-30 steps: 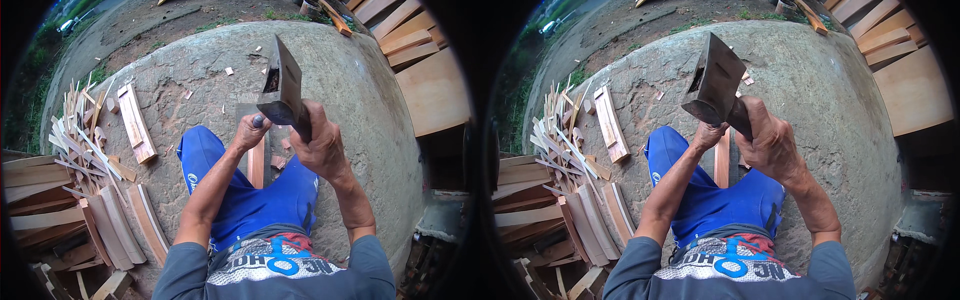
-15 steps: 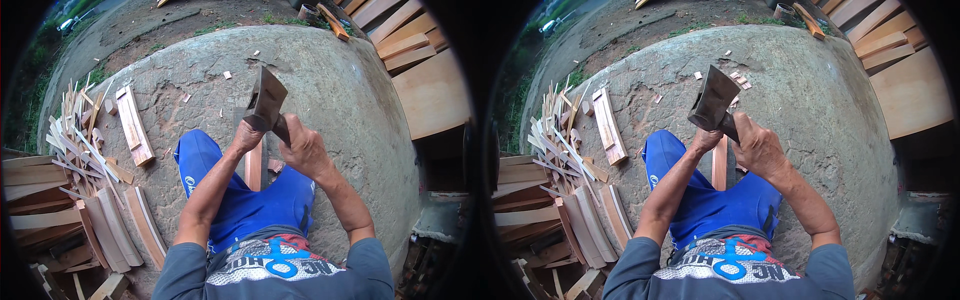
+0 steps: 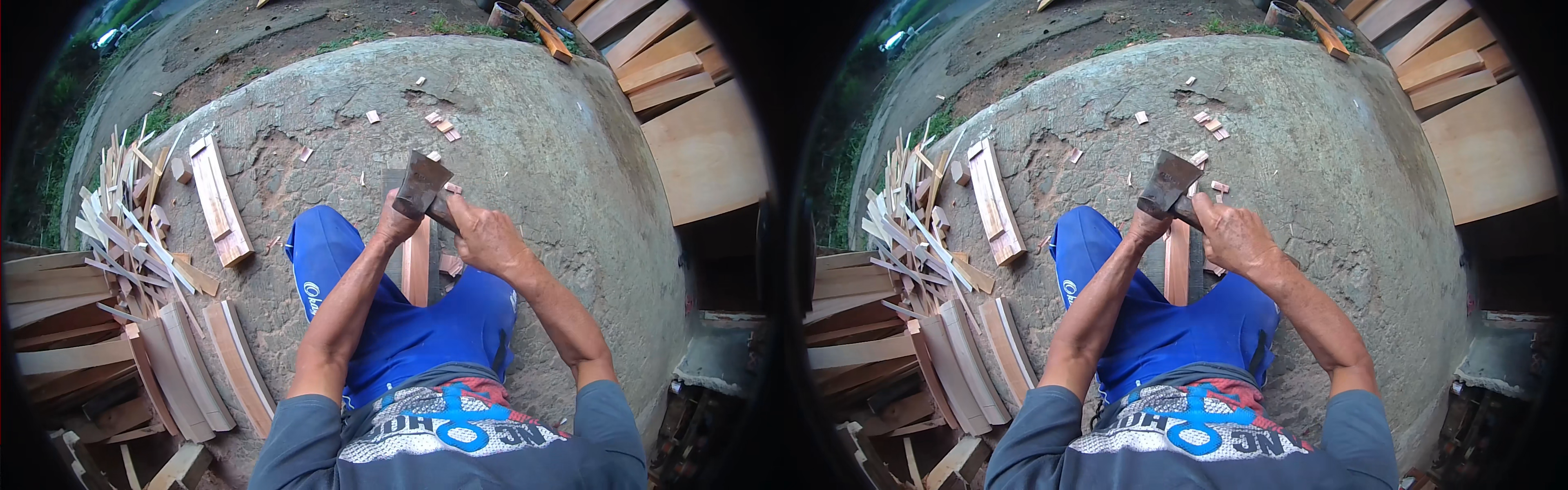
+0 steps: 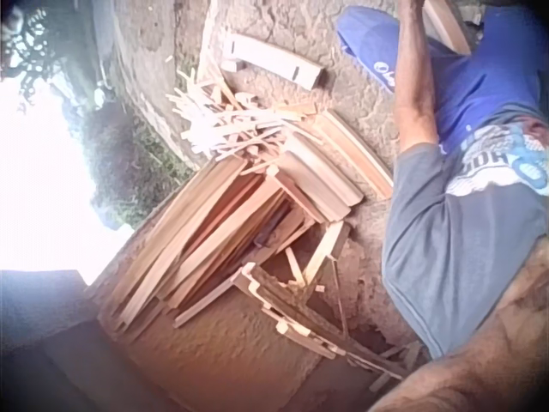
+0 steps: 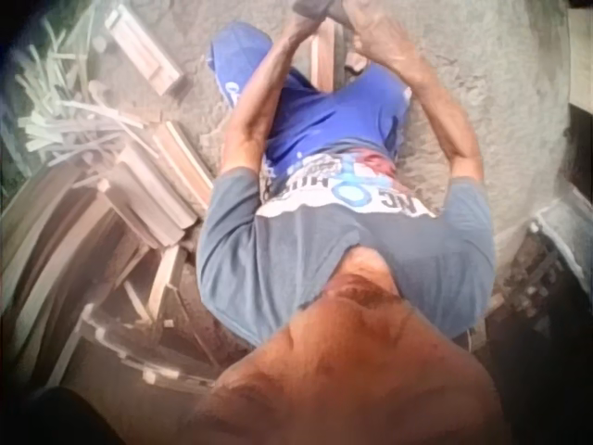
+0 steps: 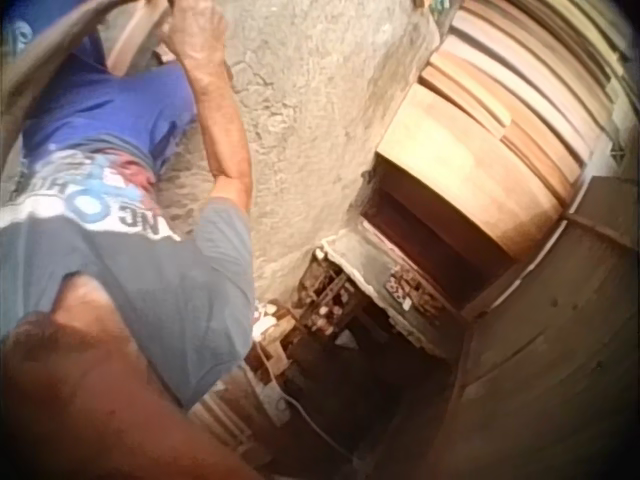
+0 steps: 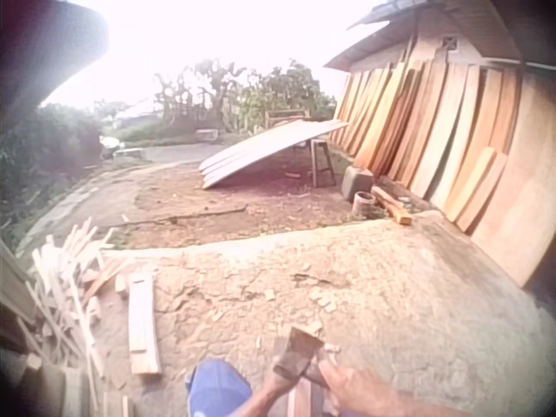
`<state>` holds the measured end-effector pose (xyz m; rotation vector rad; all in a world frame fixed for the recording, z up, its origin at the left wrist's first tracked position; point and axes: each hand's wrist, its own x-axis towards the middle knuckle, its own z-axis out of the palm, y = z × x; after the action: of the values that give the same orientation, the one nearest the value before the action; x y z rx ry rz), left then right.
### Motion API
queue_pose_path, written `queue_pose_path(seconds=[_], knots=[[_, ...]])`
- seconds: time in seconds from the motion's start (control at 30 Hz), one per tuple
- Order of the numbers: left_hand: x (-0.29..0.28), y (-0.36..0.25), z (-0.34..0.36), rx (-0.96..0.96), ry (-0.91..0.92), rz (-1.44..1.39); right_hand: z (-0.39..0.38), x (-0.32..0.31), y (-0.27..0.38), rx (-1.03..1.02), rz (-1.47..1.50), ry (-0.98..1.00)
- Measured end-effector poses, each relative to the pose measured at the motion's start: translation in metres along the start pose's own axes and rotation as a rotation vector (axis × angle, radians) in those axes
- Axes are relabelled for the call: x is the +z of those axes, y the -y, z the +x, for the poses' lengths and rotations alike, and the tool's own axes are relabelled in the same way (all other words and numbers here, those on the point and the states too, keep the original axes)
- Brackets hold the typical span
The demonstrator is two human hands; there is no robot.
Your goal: The person sits on the ground and uses a chisel and mallet to carve a rectangular wooden block. They repeatedly position the chisel and strike it with the mallet to remove small wood chips, occasionally adjusting the block's orientation.
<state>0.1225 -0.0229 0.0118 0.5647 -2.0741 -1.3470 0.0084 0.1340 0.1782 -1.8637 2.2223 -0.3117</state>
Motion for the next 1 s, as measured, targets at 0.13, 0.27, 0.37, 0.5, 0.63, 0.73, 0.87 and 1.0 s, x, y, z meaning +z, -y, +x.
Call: queue_pose_path(seconds=[0.13, 0.27, 0.37, 0.5, 0.63, 0.73, 0.87, 1.0], knots=[[-0.003, -0.006, -0.002, -0.154, -0.062, -0.275, 0.008, -0.019, 0.012, -0.037, 0.098, -0.080], [-0.008, -0.020, 0.005, -0.087, -0.036, -0.205, 0.007, -0.030, 0.031, -0.061, 0.237, -0.311], [-0.007, 0.006, 0.001, 0.142, -0.050, 0.082, 0.027, -0.001, 0.009, 0.008, -0.170, 0.147], [-0.006, 0.005, -0.020, -0.212, -0.101, -0.369, 0.010, 0.008, -0.012, 0.036, 0.031, 0.056], [-0.015, 0.031, -0.007, -0.290, -0.423, -0.718, -0.016, 0.013, -0.009, 0.209, 0.388, -0.078], [-0.028, 0.040, 0.005, -0.371, -0.508, -0.865, -0.041, 0.018, -0.015, 0.273, 0.536, -0.159], [-0.021, 0.041, -0.015, -0.305, -0.558, -0.874, -0.074, 0.016, -0.016, 0.328, 0.604, -0.202], [-0.006, 0.004, -0.027, -0.244, -0.375, -0.402, -0.095, 0.024, -0.027, 0.472, 0.709, -0.167]])
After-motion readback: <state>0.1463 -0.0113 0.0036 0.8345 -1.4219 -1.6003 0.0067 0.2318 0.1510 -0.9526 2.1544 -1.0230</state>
